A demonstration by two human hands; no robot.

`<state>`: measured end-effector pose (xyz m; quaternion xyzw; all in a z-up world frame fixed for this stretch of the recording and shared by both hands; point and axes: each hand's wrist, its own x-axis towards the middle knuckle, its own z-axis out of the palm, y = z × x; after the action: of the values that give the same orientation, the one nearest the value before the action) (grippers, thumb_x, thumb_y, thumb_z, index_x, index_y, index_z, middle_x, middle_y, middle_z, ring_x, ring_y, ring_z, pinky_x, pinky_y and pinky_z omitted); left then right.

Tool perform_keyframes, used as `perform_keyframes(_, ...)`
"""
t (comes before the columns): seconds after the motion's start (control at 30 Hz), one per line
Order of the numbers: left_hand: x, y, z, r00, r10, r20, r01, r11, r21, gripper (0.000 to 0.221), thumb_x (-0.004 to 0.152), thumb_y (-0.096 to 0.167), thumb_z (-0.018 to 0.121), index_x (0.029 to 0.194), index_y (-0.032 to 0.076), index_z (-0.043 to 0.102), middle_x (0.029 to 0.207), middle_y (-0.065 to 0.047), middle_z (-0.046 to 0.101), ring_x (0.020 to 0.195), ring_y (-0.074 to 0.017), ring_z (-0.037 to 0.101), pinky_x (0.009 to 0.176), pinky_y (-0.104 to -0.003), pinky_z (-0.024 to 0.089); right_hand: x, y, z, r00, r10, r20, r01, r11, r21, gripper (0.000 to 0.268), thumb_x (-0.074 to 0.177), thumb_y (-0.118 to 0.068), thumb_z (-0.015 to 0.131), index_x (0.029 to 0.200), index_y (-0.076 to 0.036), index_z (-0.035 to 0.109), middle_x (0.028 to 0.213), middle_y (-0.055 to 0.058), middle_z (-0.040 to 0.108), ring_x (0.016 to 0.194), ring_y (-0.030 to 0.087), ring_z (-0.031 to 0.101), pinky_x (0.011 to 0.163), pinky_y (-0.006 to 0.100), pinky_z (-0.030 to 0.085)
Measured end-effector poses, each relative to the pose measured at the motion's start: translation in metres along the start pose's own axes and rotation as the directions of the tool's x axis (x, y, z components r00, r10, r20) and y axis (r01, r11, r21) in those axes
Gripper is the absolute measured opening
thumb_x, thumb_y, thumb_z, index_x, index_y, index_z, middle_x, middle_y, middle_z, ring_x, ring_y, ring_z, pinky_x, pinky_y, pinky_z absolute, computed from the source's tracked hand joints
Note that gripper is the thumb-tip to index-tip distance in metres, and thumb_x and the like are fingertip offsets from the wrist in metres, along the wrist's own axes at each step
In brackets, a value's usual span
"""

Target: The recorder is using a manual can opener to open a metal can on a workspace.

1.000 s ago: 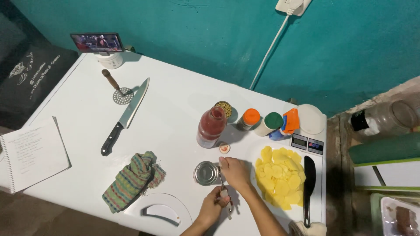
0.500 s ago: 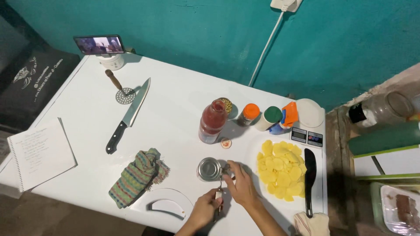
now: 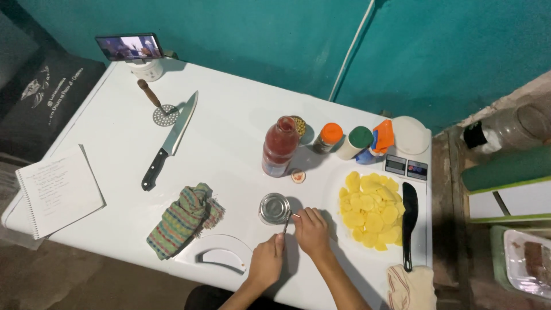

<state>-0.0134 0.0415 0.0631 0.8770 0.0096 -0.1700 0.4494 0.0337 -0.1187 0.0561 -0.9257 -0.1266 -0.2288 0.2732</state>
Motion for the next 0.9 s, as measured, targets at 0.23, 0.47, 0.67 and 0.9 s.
perform_keyframes(0.23, 0.000, -0.012, 0.002, 1.000, 0.016, 0.000, -0.016, 0.997, -0.074, 0.059, 0.108, 0.040, 0.029, 0.079, 0.002, 0.063, 0.074, -0.025, 0.066, 0.077, -0.0476, 0.063, 0.074, -0.056, 0.047, 0.000, -0.012, 0.008, 0.995, 0.096, 0.016, -0.096, 0.995, -0.001, 0.023, 0.098, -0.021, 0.058, 0.084, -0.005, 0.064, 0.078, 0.013, 0.063, 0.075, 0.036, 0.062, 0.066, 0.047, 0.050)
perform_keyframes(0.47, 0.004, -0.008, -0.013, 0.999, 0.017, 0.029, -0.016, 1.000, -0.018, 0.058, 0.107, 0.042, 0.028, 0.081, 0.005, 0.064, 0.073, -0.022, 0.067, 0.076, -0.0467, 0.064, 0.074, -0.056, 0.047, -0.011, 0.008, 0.038, 0.435, 0.765, 0.475, -0.900, 0.348, 0.264, 0.067, 0.108, -0.050, 0.044, 0.066, -0.003, 0.063, 0.056, 0.006, 0.058, 0.058, 0.025, 0.054, 0.061, 0.043, 0.042)
perform_keyframes(0.67, 0.004, -0.012, -0.019, 0.999, 0.025, 0.028, -0.025, 1.000, 0.018, 0.058, 0.107, 0.043, 0.029, 0.083, 0.006, 0.066, 0.076, -0.022, 0.068, 0.079, -0.0477, 0.064, 0.075, -0.058, 0.047, -0.008, -0.046, -0.017, 0.801, 0.574, 0.171, -0.598, 0.778, 0.191, 0.051, 0.103, -0.045, 0.048, 0.103, 0.004, 0.063, 0.082, 0.016, 0.065, 0.070, 0.030, 0.065, 0.069, 0.042, 0.051)
perform_keyframes(0.9, 0.003, -0.017, -0.032, 0.993, 0.031, 0.115, -0.033, 0.999, 0.020, 0.063, 0.108, 0.045, 0.027, 0.079, 0.004, 0.066, 0.072, -0.023, 0.068, 0.077, -0.0460, 0.065, 0.078, -0.054, 0.049, -0.003, 0.003, -0.015, 0.983, -0.182, 0.002, 0.179, 0.963, -0.201, 0.077, 0.082, -0.058, 0.065, 0.130, 0.002, 0.057, 0.113, 0.016, 0.066, 0.102, 0.034, 0.065, 0.083, 0.041, 0.054)
